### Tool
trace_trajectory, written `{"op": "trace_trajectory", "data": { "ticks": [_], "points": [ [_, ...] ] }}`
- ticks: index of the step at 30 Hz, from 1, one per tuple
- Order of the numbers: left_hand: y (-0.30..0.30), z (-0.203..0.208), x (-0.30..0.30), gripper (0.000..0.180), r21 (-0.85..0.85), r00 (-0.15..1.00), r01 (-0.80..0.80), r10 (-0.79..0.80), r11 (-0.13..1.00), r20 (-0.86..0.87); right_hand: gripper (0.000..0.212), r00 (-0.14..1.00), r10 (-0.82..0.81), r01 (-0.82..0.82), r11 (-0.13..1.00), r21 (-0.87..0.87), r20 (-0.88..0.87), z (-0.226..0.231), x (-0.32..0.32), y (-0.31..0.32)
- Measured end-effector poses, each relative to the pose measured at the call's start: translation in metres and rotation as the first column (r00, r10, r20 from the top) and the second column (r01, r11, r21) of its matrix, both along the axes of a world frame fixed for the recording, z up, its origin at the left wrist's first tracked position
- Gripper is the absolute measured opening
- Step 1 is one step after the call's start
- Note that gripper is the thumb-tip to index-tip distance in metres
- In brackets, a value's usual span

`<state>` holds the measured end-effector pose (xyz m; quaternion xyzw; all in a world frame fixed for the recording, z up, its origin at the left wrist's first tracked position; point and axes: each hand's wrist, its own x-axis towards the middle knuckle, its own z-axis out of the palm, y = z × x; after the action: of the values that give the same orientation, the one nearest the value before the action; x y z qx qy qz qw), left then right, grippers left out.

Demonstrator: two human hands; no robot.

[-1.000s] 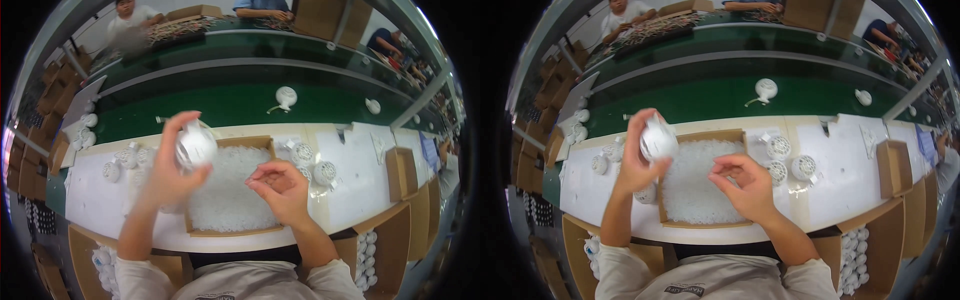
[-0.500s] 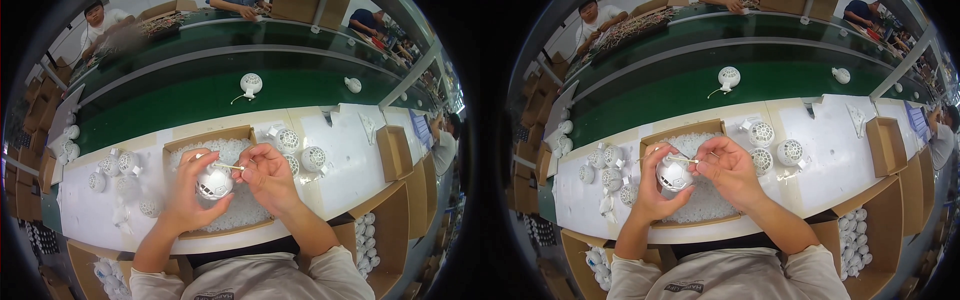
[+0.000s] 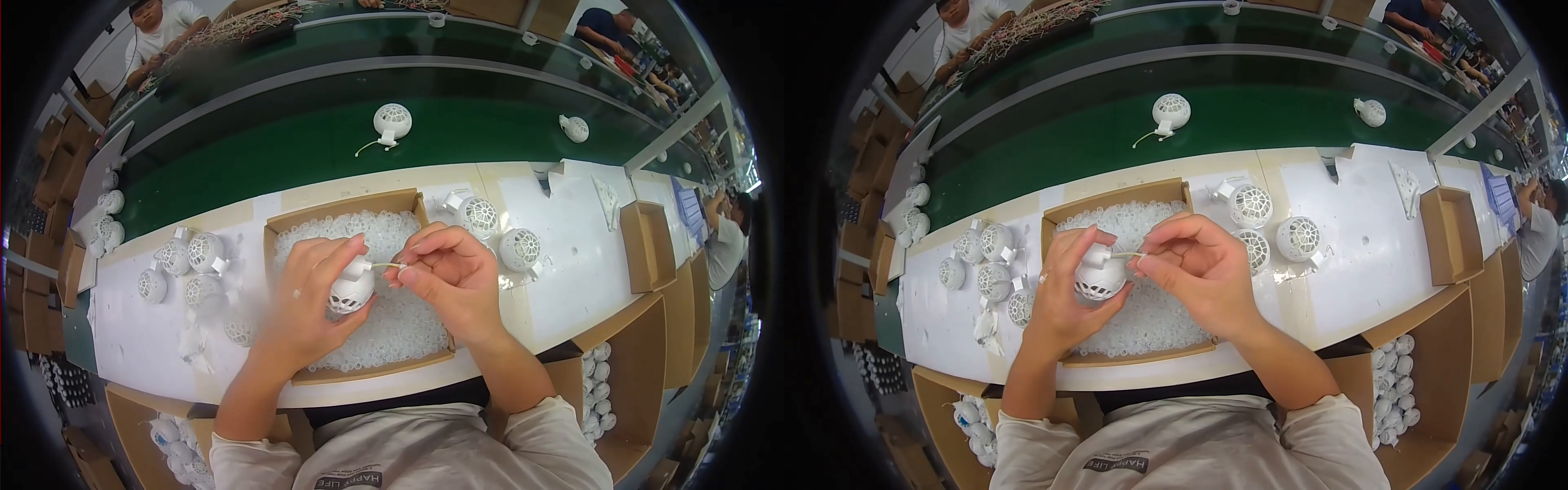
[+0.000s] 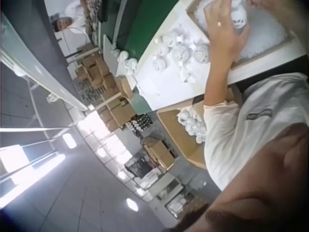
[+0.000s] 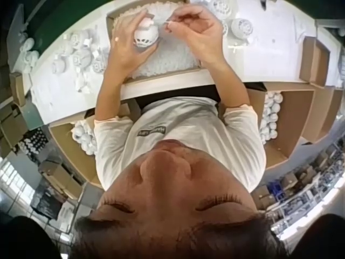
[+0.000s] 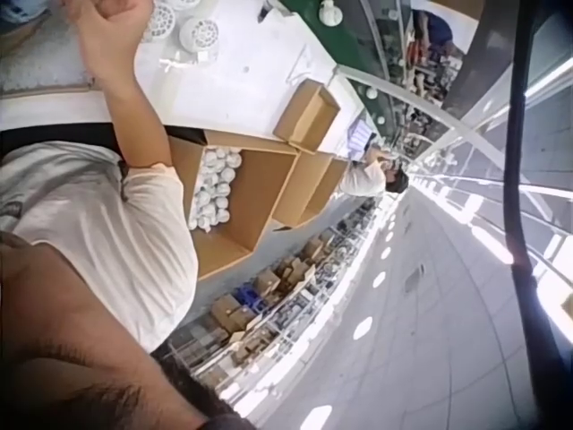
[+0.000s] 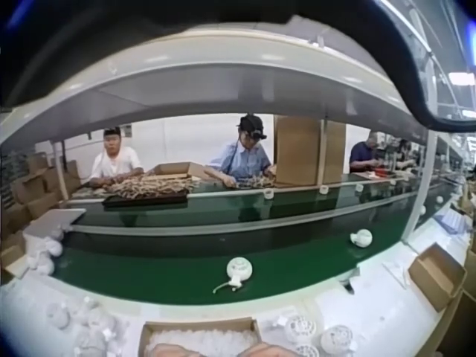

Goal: Attaching strings to small white components and placing them into a box with packaging beads.

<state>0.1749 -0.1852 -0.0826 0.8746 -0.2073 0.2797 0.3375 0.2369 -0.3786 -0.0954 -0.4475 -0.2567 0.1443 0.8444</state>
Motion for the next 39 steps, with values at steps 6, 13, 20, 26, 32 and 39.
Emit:
{"op": "trace_trajectory", "data": {
  "ticks": [6, 13, 20, 26, 32, 39],
  "points": [
    [-0.005, -0.001, -0.002, 0.082, 0.065, 0.998, 0.005, -0.008, 0.998, 0.056, 0.025, 0.996, -0.025, 0.008, 0.983, -0.186, -0.090, 0.004, 0.002, -0.002],
    [-0.009, -0.005, -0.003, 0.082, 0.054, 0.996, 0.035, -0.039, 0.998, 0.080, 0.029, 0.997, 0.063, -0.064, 0.998, -0.028, -0.053, -0.001, 0.001, 0.000],
    [-0.010, -0.004, -0.002, 0.088, 0.112, 0.992, 0.033, -0.046, 0.993, 0.117, 0.030, 0.995, 0.026, -0.019, 0.998, 0.068, -0.098, -0.006, -0.005, 0.002],
    [-0.015, 0.004, -0.012, 0.088, -0.044, 0.994, 0.061, -0.065, 0.997, -0.093, 0.023, 0.890, -0.163, 0.217, 0.973, -0.080, 0.427, 0.000, -0.002, -0.001],
    [-0.023, 0.015, -0.016, 0.087, -0.205, 0.942, 0.036, -0.102, 0.978, -0.319, 0.031, 0.433, -0.219, 0.556, 0.828, -0.068, 0.874, 0.007, 0.004, -0.001],
    [-0.027, 0.012, -0.022, 0.083, 0.276, 0.951, -0.155, 0.219, 0.949, -0.217, 0.034, 0.344, -0.141, 0.662, 0.738, -0.134, 0.928, 0.006, 0.003, 0.007]
  ]
}}
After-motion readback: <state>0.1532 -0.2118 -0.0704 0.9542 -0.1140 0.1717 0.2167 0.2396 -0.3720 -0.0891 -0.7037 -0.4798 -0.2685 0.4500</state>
